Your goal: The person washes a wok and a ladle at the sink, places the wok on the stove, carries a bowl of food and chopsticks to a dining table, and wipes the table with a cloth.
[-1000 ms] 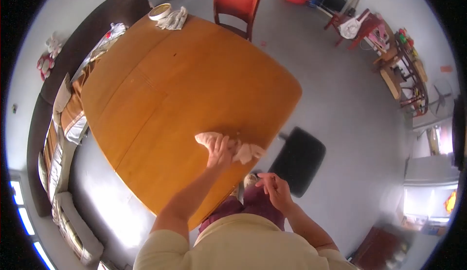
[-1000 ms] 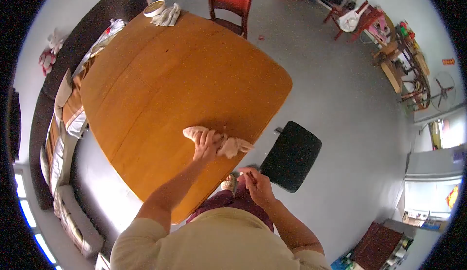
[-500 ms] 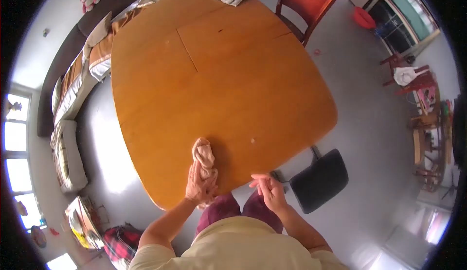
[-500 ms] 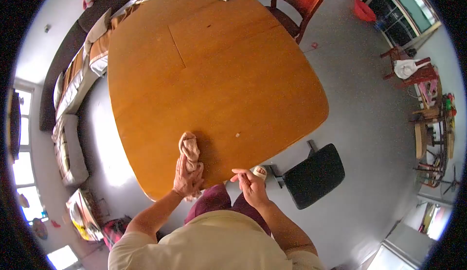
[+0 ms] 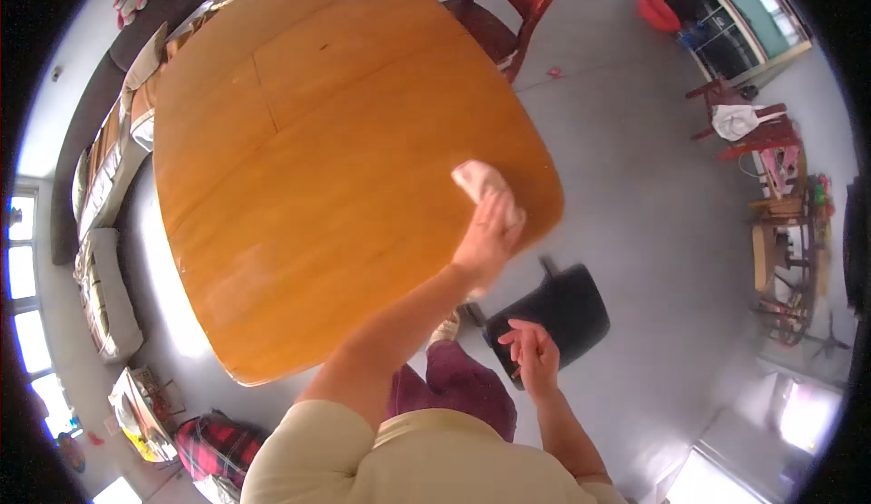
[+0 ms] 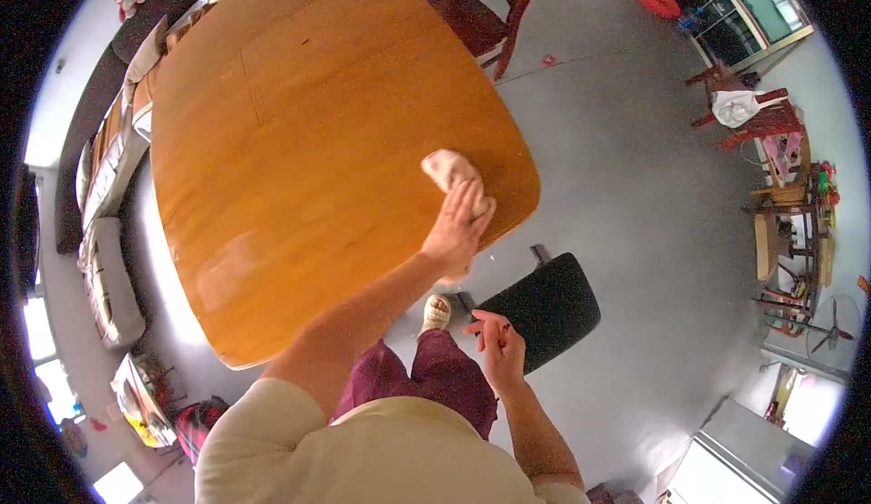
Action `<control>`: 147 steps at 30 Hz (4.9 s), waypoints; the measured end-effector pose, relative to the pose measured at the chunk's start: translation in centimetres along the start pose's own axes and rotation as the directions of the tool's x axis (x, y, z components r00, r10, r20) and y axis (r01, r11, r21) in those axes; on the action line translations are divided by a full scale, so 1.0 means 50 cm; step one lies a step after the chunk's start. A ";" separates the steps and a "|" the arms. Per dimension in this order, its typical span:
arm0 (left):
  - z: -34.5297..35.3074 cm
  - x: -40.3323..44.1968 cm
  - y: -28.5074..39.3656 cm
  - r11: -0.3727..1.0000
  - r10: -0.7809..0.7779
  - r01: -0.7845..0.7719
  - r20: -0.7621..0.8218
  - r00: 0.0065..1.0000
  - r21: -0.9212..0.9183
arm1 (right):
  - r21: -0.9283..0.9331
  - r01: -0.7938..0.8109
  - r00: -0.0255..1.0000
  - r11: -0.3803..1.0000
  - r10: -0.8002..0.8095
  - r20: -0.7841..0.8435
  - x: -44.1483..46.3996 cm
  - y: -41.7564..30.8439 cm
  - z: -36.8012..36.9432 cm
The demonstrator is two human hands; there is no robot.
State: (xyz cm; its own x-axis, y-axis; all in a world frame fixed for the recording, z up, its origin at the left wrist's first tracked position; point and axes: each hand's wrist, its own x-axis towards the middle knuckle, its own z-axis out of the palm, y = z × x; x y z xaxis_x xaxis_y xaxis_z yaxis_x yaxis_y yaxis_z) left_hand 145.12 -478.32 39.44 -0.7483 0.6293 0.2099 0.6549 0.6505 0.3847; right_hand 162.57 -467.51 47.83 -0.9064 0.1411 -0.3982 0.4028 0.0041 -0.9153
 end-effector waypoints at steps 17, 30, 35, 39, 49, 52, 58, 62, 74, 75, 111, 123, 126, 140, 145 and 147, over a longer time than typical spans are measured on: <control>-0.210 -0.354 -0.096 0.878 -0.432 0.440 0.082 0.898 -0.190 | 0.164 -0.032 0.956 0.986 -0.018 0.292 0.192 -0.154 0.204; -0.233 -0.389 -0.220 0.222 -0.814 0.461 0.097 0.573 -0.859 | -0.341 0.367 0.917 0.866 -0.276 0.287 0.290 -0.113 0.440; -0.333 -0.402 -0.338 0.024 -0.977 0.689 0.130 0.170 -0.725 | -0.648 0.653 0.752 0.391 -0.438 0.493 0.189 -0.053 0.438; -0.347 -0.418 -0.390 0.058 -0.998 0.833 -0.031 0.049 -0.551 | -0.560 0.778 0.628 0.285 -0.400 0.668 0.248 -0.016 0.484; -0.390 -0.338 -0.435 -0.112 -0.993 0.982 -0.005 -0.115 -0.155 | -0.232 0.971 0.235 0.052 -0.370 0.899 0.514 -0.124 0.754; -0.395 -0.294 -0.463 -0.108 -0.994 0.994 -0.019 -0.107 0.004 | -0.357 0.933 0.343 0.045 -0.417 0.842 0.634 -0.154 0.772; -0.367 -0.262 -0.522 -0.054 -0.991 0.982 -0.132 -0.030 0.183 | -0.627 0.712 0.682 0.316 -0.521 0.513 0.906 -0.320 0.570; -0.355 -0.257 -0.532 -0.057 -0.988 0.955 -0.156 -0.011 0.290 | -0.864 0.500 0.604 -0.060 -0.691 0.397 1.025 -0.329 0.366; -0.356 -0.261 -0.521 0.044 -0.984 0.973 -0.157 0.082 0.228 | -0.339 0.917 0.398 0.209 -0.506 0.765 0.478 -0.070 0.662; -0.360 -0.265 -0.518 0.066 -0.982 0.974 -0.158 0.102 0.219 | -0.367 0.920 0.387 0.139 -0.476 0.790 0.473 -0.079 0.650; -0.399 -0.482 -0.344 0.318 -0.920 0.948 -0.249 0.302 -0.026 | -0.100 0.960 0.192 0.261 -0.358 0.914 0.193 -0.072 0.566; -0.270 -0.149 -0.254 0.394 -0.913 0.919 -0.119 0.390 -0.013 | -0.673 0.717 0.662 0.185 -0.486 0.571 0.558 -0.146 0.044; -0.253 -0.040 -0.221 0.274 -0.959 0.961 -0.071 0.276 0.033 | -0.701 0.680 0.668 0.215 -0.575 0.472 0.683 -0.143 0.004; -0.153 0.181 -0.221 0.082 -0.982 0.978 -0.151 0.112 0.189 | -0.371 0.621 0.756 0.690 -0.401 0.517 0.636 -0.145 -0.155; -0.134 0.160 -0.256 0.113 -0.977 0.957 -0.144 0.156 0.266 | -0.328 0.646 0.745 0.689 -0.478 0.464 0.697 -0.110 -0.100; -0.135 0.158 -0.258 0.133 -0.970 0.955 -0.162 0.180 0.266 | -0.561 0.676 0.732 0.478 -0.524 0.436 0.743 -0.151 -0.059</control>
State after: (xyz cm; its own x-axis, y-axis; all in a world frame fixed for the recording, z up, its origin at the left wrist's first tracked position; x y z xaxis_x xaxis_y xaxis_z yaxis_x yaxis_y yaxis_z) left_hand 130.06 -484.63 42.22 -0.7871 -0.5868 -0.1898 -0.5996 0.8002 0.0125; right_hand 126.24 -459.39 40.13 -0.9300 -0.3302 0.1612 -0.3484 0.6530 -0.6724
